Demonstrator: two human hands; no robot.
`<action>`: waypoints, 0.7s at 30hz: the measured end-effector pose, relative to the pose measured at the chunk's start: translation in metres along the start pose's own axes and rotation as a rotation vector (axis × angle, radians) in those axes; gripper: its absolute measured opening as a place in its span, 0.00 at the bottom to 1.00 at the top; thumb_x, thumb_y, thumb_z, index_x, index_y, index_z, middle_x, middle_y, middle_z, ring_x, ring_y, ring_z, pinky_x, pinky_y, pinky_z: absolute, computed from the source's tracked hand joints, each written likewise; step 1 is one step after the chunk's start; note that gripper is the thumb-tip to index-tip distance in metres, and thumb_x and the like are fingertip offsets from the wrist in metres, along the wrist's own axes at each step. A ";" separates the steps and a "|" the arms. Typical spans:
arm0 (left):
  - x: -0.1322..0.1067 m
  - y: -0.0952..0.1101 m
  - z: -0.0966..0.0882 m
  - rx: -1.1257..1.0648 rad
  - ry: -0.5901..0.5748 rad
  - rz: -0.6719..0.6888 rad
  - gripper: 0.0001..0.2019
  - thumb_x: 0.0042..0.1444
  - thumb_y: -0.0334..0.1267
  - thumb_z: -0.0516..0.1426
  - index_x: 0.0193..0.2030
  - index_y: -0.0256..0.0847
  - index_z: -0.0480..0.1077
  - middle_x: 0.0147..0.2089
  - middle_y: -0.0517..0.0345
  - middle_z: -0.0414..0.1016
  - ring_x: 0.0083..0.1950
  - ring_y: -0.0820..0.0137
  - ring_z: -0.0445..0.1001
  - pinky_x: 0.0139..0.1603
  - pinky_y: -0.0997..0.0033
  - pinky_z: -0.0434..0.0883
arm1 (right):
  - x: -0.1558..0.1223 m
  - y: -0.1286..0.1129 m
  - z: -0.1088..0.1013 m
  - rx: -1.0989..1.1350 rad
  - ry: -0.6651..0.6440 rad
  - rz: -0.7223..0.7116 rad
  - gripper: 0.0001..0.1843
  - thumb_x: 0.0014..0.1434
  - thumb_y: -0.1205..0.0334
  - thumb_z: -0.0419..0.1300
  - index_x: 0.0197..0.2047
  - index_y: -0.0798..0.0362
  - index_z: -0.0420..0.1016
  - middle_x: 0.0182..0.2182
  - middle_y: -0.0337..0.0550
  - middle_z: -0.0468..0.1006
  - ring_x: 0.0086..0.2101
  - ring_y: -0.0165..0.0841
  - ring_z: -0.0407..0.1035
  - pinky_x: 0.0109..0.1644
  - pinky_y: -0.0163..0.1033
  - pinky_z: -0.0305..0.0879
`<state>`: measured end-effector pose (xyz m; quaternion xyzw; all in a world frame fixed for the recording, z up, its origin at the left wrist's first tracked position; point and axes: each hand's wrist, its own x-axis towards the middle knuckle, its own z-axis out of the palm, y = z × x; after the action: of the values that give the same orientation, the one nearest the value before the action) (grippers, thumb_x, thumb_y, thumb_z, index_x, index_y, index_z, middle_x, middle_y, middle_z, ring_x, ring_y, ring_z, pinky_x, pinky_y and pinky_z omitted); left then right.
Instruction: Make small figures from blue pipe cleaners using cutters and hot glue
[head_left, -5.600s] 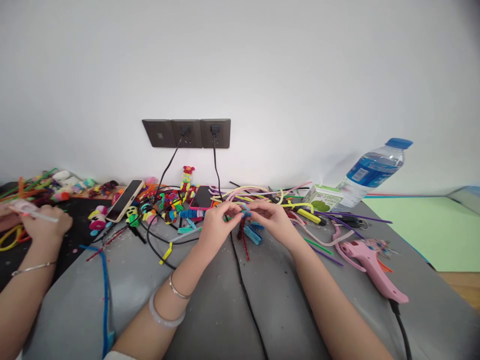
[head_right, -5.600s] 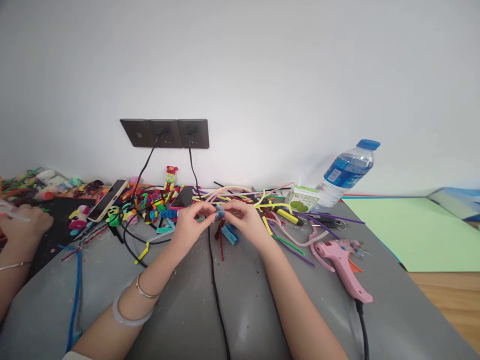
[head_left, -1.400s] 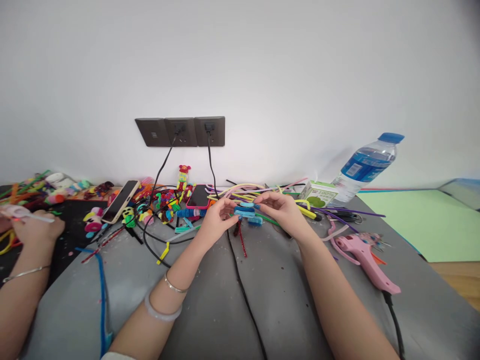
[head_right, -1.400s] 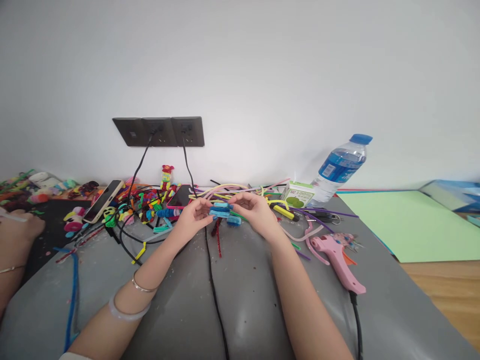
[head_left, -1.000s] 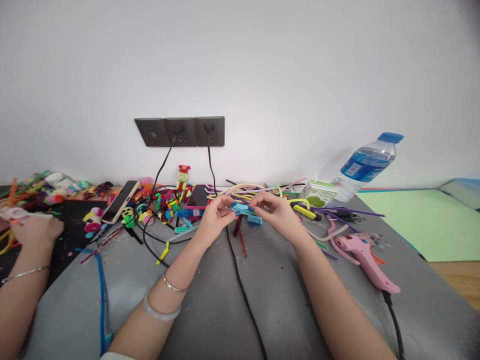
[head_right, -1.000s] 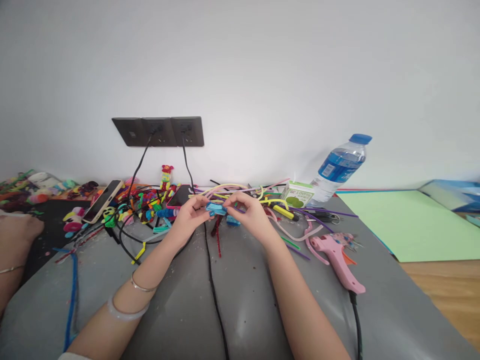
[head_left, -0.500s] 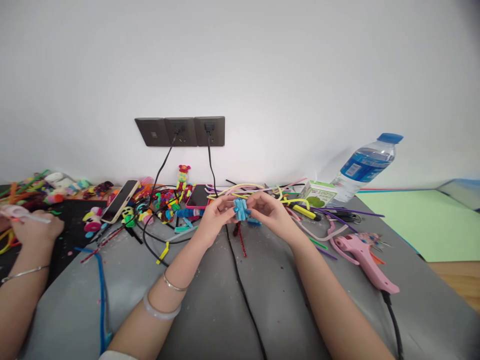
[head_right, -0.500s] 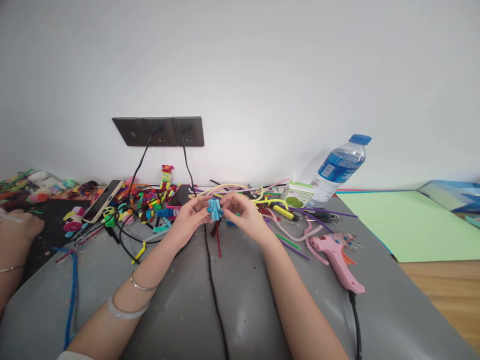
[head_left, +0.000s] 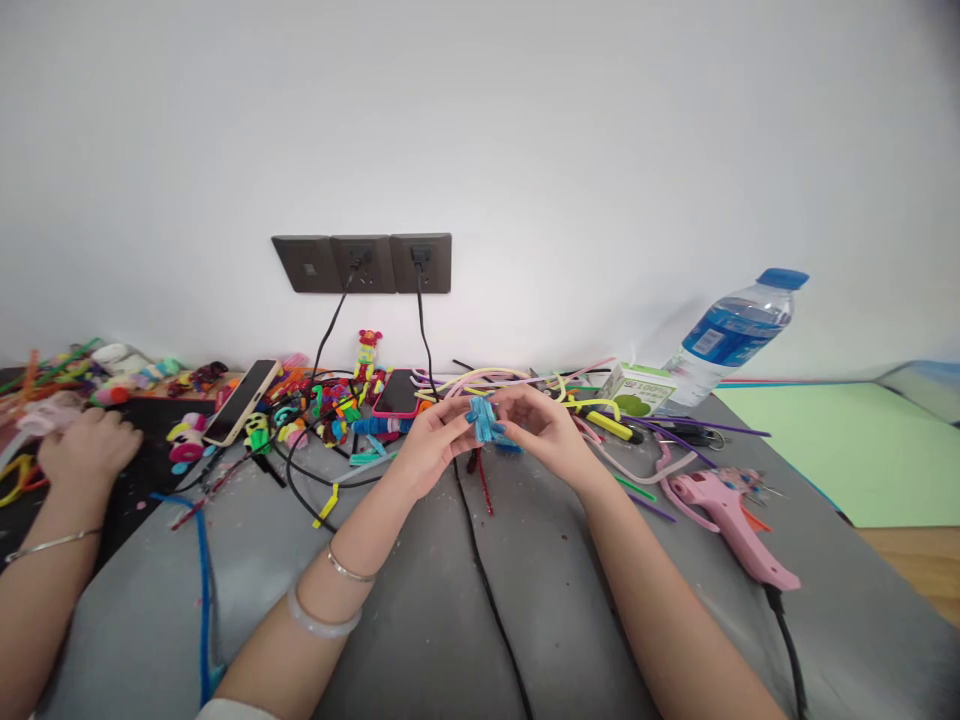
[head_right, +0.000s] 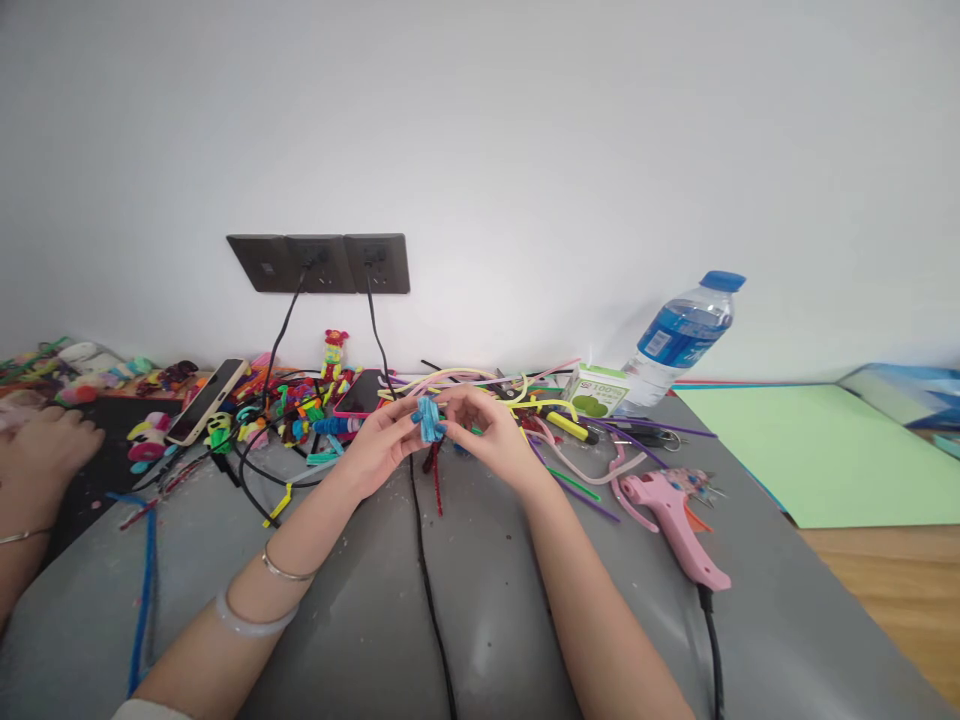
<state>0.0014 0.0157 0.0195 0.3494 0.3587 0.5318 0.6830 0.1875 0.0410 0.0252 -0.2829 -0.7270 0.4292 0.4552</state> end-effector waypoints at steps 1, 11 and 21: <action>0.000 0.000 0.000 -0.007 0.000 0.000 0.18 0.45 0.41 0.71 0.43 0.39 0.78 0.43 0.53 0.80 0.38 0.71 0.78 0.41 0.69 0.75 | 0.000 0.000 0.000 0.003 0.000 -0.006 0.12 0.62 0.54 0.63 0.47 0.49 0.74 0.31 0.39 0.70 0.31 0.32 0.65 0.36 0.38 0.65; -0.003 0.000 0.005 -0.055 0.025 -0.006 0.18 0.44 0.42 0.72 0.42 0.39 0.79 0.43 0.52 0.81 0.39 0.69 0.78 0.43 0.68 0.76 | 0.001 -0.004 0.003 -0.021 0.027 0.051 0.14 0.60 0.51 0.64 0.46 0.49 0.74 0.31 0.41 0.71 0.32 0.35 0.67 0.36 0.40 0.66; -0.002 -0.002 0.000 0.116 0.056 -0.031 0.21 0.46 0.45 0.71 0.46 0.39 0.79 0.45 0.48 0.81 0.44 0.65 0.79 0.44 0.69 0.74 | 0.002 0.004 0.012 -0.152 0.032 -0.008 0.09 0.62 0.58 0.63 0.46 0.48 0.75 0.30 0.40 0.72 0.30 0.33 0.66 0.33 0.38 0.63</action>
<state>0.0022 0.0137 0.0176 0.3675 0.4134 0.5090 0.6595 0.1763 0.0404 0.0197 -0.3205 -0.7512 0.3664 0.4458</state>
